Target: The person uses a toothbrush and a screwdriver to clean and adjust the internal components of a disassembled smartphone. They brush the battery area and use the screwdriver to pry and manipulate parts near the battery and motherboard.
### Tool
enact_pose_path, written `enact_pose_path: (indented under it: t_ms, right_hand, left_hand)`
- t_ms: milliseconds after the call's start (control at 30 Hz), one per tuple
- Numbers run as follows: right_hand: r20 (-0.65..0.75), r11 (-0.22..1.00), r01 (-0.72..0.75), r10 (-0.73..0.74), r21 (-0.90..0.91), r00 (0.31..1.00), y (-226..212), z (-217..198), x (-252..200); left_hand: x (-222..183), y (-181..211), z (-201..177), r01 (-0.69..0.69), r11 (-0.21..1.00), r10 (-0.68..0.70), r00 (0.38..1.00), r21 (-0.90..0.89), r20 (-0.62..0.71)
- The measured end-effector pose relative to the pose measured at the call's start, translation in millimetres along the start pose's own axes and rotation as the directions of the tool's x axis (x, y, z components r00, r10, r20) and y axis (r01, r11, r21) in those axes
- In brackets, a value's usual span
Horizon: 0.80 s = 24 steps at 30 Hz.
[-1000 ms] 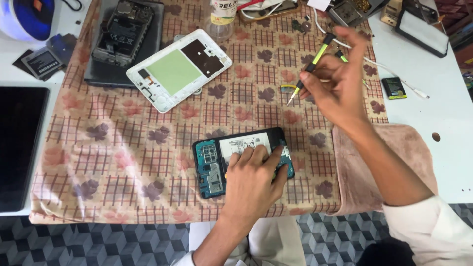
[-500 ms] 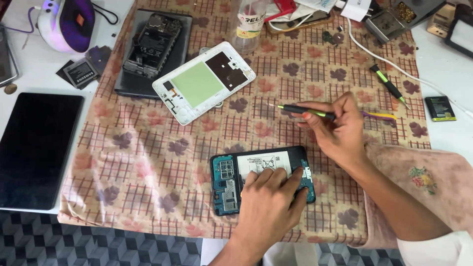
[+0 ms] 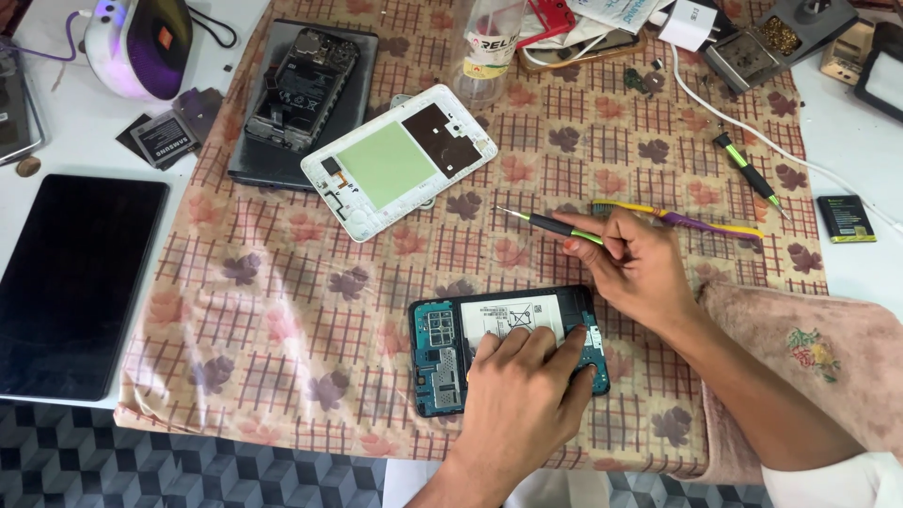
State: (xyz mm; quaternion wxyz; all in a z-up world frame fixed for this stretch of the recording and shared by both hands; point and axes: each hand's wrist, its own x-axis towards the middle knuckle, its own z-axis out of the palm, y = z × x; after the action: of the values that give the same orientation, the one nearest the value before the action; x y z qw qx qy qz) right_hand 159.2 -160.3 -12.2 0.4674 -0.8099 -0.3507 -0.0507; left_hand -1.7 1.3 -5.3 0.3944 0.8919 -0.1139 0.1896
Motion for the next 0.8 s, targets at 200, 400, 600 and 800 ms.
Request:
enact_pose_path:
  t_ms: [200, 400, 600, 800]
  right_hand:
    - [-0.002, 0.999, -0.025, 0.025, -0.027, 1.000, -1.6, 1.0, -0.6]
    - [0.000, 0.999, -0.041, 0.041, -0.021, 0.999, -3.7, 1.0, 0.8]
    - [-0.003, 0.999, -0.044, 0.044, 0.010, 0.999, -2.4, 1.5, -0.1]
    - [-0.026, 0.971, -0.051, 0.059, 0.234, 0.998, -1.3, -2.5, 4.1]
  left_hand:
    - [-1.1, -0.2, 0.0, 0.021, 1.000, -0.021, 1.000, -0.007, 0.022]
    - [-1.6, -0.3, 1.1, 0.016, 1.000, -0.016, 1.000, -0.006, 0.005]
    - [-0.9, -0.2, 0.9, 0.017, 1.000, -0.017, 1.000, -0.014, 0.001]
    - [-1.9, 1.0, -0.1, 0.031, 0.999, -0.031, 1.000, -0.028, 0.003]
